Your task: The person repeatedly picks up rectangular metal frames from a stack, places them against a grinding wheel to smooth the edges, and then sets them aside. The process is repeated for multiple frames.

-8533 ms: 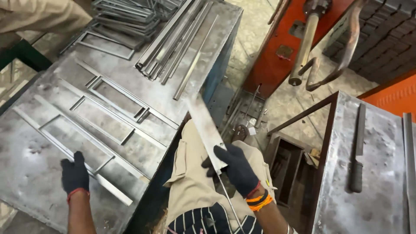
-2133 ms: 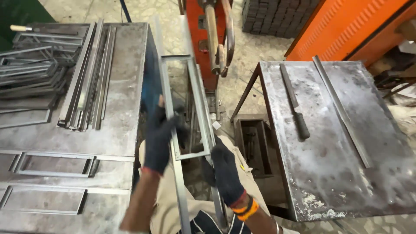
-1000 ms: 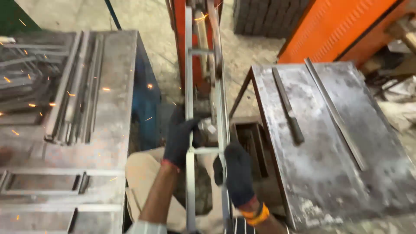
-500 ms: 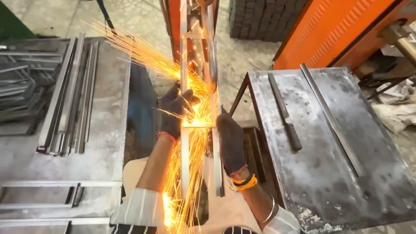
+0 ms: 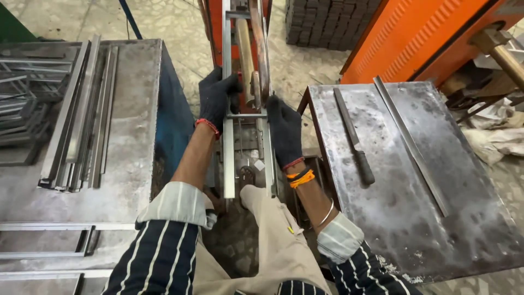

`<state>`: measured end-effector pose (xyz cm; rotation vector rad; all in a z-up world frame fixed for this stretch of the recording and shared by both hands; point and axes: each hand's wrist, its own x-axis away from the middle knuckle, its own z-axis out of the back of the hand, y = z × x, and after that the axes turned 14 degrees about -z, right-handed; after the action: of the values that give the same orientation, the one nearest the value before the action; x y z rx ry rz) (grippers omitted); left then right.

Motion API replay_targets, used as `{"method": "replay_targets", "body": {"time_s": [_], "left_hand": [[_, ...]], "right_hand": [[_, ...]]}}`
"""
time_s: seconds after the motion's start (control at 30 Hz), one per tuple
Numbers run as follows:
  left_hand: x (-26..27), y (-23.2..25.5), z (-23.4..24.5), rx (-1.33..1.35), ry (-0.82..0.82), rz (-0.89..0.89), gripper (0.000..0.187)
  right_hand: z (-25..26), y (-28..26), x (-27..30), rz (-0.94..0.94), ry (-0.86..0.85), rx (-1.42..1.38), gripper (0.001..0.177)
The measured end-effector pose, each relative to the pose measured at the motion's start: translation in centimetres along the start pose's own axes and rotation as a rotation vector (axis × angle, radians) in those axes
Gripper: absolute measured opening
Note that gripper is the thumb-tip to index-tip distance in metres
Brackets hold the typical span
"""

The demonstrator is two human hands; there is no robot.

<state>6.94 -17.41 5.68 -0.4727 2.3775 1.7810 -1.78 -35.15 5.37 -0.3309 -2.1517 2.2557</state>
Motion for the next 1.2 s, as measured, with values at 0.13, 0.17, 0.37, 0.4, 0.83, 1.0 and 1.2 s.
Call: {"method": "replay_targets", "body": {"time_s": [0.13,0.17,0.37,0.4,0.83,1.0,1.2], "left_hand": [[-0.5,-1.6,0.4,0.011,-0.026,-0.033,0.018],[-0.6,-3.9,0.9,0.028,-0.027,-0.058,0.019],[-1.8,-2.9,0.3,-0.032,-0.008,-0.089,0.018],[-2.2,-3.6,0.7,-0.079,-0.013,-0.084,0.017],[12.3,6.5,0.5,0.018,-0.058,0.045,0.014],[19.0,7.5,1.6,0.082,-0.054,0.13,0.012],[23.4,8.6,3.0,0.087,-0.061,0.112,0.016]], "right_hand": [[0.3,2.3,-0.3,-0.054,0.006,0.009,0.052],[0.6,3.8,-0.5,-0.104,0.014,0.034,0.055],[0.1,3.7,-0.6,-0.076,0.005,-0.11,0.045],[-0.2,4.1,-0.5,-0.116,0.006,-0.127,0.046],[1.9,2.9,11.9,-0.129,0.003,-0.207,0.04],[1.7,2.5,19.3,-0.346,-0.005,-0.304,0.043],[2.2,-2.6,24.5,-0.387,-0.139,-0.296,0.044]]}}
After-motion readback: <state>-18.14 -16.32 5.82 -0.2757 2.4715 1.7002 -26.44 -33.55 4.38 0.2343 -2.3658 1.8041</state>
